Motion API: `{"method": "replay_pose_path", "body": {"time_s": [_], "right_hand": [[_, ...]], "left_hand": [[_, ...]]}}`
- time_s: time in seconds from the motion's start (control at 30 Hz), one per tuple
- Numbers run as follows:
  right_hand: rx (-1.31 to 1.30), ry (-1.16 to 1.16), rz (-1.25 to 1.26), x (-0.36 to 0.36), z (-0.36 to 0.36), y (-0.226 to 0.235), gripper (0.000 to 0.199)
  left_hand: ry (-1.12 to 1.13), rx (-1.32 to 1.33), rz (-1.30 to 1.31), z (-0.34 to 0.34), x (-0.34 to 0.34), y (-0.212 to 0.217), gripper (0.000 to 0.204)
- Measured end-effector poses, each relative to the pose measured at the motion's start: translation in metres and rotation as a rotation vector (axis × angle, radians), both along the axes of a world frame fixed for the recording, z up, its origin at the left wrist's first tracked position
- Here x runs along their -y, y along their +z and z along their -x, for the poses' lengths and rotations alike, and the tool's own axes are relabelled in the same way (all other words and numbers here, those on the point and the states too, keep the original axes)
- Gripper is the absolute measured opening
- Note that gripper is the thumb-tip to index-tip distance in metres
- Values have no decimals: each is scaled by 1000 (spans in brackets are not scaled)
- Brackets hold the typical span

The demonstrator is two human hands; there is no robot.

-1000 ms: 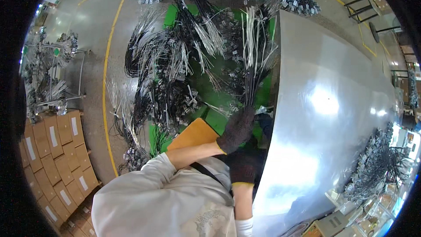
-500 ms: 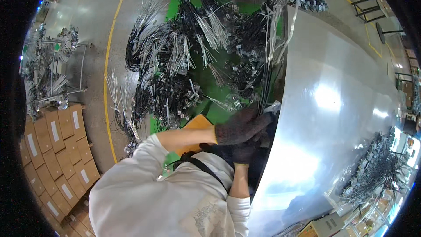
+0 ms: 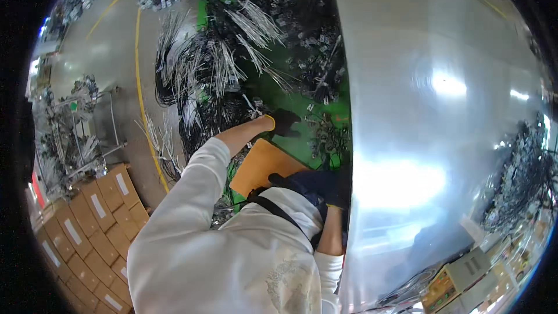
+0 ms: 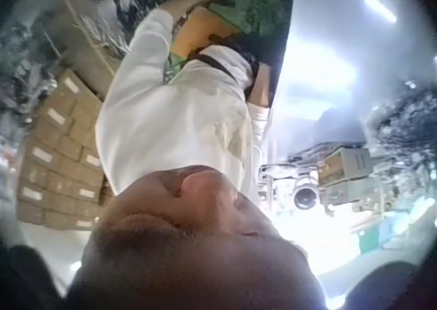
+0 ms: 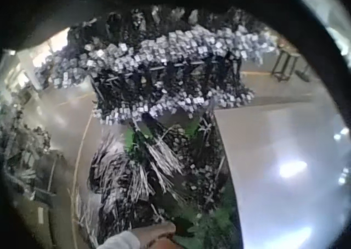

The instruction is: Inspecting and organizing bundles of wires with attached electronic components on an assembly workbench.

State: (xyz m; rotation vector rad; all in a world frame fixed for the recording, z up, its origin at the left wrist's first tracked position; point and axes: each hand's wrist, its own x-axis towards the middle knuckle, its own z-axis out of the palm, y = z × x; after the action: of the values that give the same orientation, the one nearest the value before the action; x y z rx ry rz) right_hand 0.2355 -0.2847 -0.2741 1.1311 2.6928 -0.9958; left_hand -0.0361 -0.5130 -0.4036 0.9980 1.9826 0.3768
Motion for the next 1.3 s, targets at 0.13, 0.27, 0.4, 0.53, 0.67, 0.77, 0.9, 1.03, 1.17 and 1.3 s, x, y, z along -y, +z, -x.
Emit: {"method": "replay_pose_path", "body": {"time_s": [0.13,0.27,0.4,0.53,0.67,0.77,0.9,1.03,1.17,1.3], "right_hand": [[124,-8,21,14,-19,5,46],[257,13,67,30,-33,16,47],[344,51,138,50,-23,25,47],[482,31,139,48,-24,26,47],[533,117,230,60,1,22,47],[594,180,258,49,23,22,48],[713,243,262,24,31,4,48],[297,123,293,7,-77,-108,50],[177,279,88,3,-91,-124,50],[38,398,-79,15,-90,-135,50]], "left_hand": [[-125,-180,68,-15,5,-18,93],[-109,-63,76,-23,19,-69,97],[-196,-2,112,-11,61,-117,69],[-486,102,30,-6,62,-108,36],[-366,-26,-25,14,133,-124,36],[-30,-338,64,9,130,-111,37],[93,-285,213,-6,43,-53,45],[233,-322,28,-11,9,-37,51],[218,-123,-71,-19,-11,-75,47],[-198,200,298,-17,-10,-91,45]]}}
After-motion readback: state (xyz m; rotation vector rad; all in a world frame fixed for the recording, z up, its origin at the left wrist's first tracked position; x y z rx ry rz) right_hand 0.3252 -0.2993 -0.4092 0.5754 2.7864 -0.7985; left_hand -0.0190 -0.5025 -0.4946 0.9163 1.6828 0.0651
